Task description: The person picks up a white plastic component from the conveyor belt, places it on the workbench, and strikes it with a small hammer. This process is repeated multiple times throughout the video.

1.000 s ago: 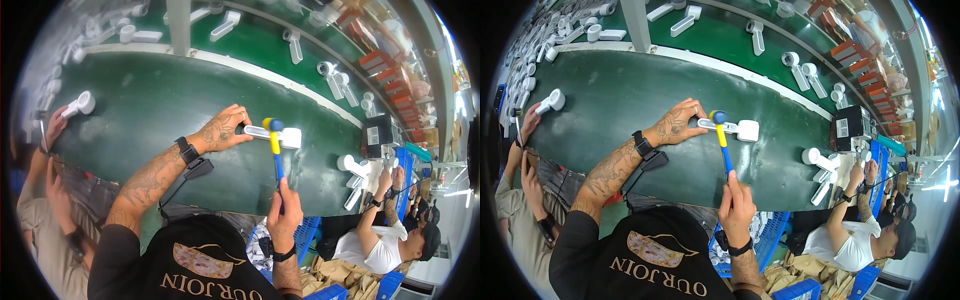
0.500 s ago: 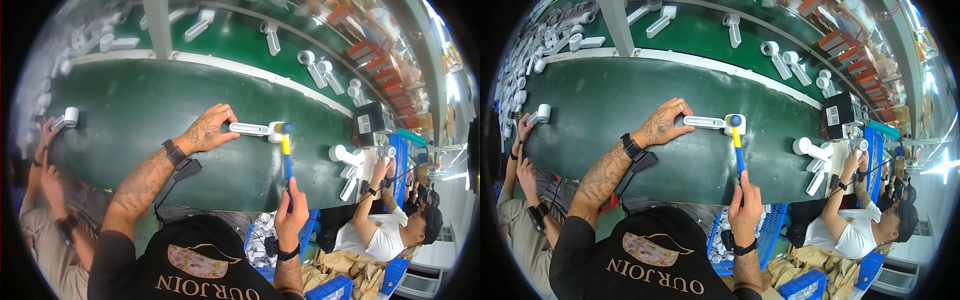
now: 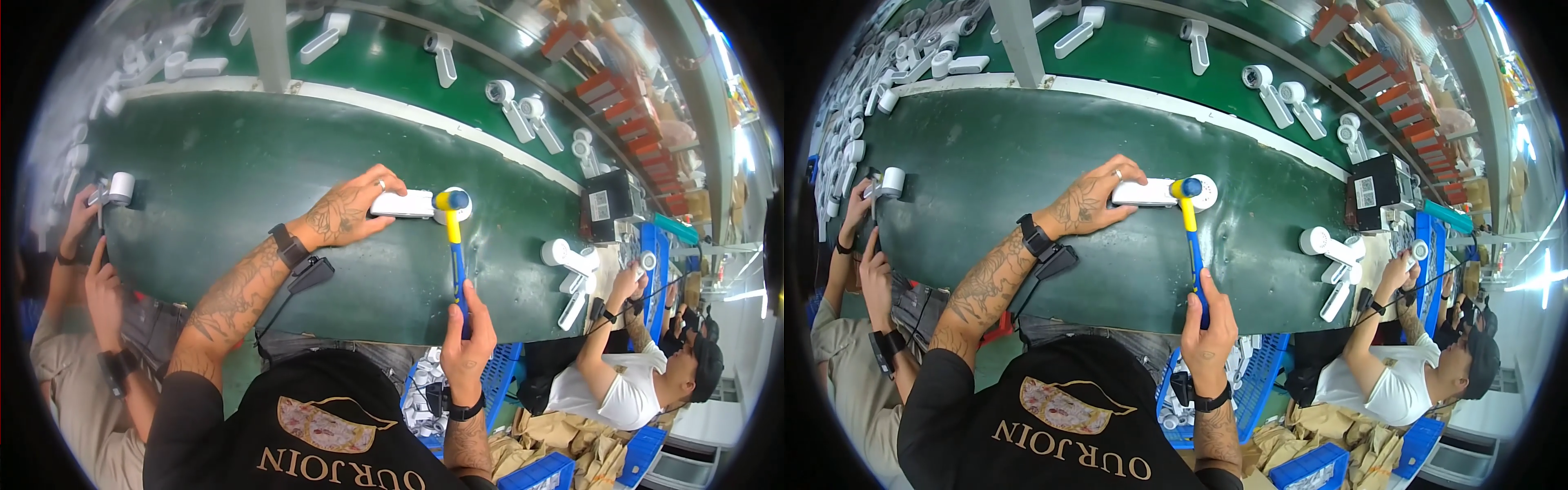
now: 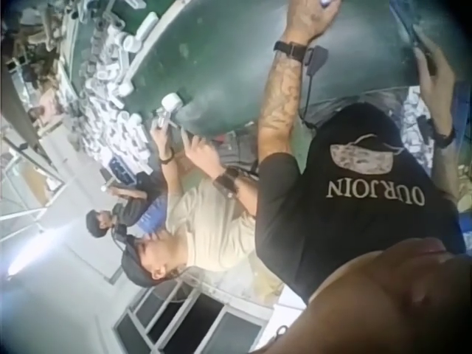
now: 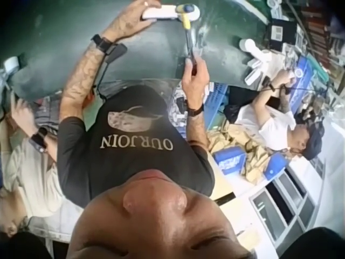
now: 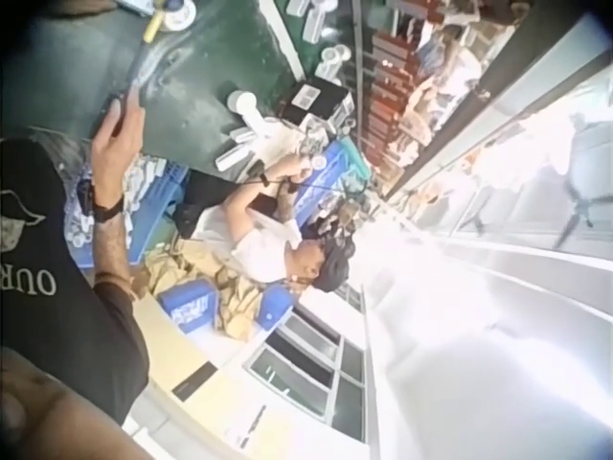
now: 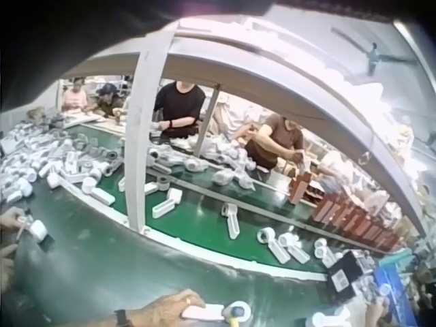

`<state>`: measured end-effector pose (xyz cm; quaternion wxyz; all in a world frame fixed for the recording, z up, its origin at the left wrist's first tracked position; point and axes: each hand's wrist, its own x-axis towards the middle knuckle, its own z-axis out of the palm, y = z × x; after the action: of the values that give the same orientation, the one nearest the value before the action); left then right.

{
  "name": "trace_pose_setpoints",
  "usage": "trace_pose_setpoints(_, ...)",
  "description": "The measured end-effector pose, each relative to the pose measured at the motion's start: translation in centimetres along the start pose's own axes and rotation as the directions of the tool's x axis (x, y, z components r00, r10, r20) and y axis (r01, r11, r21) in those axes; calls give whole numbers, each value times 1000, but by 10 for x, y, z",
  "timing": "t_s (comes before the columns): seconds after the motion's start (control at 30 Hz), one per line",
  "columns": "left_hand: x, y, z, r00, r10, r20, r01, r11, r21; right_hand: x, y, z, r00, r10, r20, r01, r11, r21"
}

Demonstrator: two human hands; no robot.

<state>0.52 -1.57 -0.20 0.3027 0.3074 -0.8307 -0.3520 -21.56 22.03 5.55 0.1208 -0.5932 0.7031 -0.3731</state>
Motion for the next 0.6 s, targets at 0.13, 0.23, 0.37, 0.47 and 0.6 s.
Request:
trace_pose_setpoints(0.13, -1, 0, -5, 997, -68, 28, 66, 996, 67, 2, -8, 2, 999, -5, 31, 6, 1000, -17)
trace_pose_setpoints(0.23, -1, -2, -1, 998, -11, -56, 15, 997, 78, 4, -15, 4, 999, -31, -37, 31, 999, -11)
trace_pose_setpoints(0.37, 0, -8, 2, 999, -18, -31, 17, 1000, -23, 9, -7, 18, 972, -227, -53, 223, 972, -74)
trace_pose_setpoints(0.47, 0, -9, 1, 999, -31, -31, 30, 999, -39, 6, -11, 18, 988, -139, 68, 147, 981, -130)
trace_pose_setpoints(0.6, 0, -11, 2, 998, -31, -47, 29, 999, -34, 11, -13, 24, 970, -226, 89, 236, 964, -125)
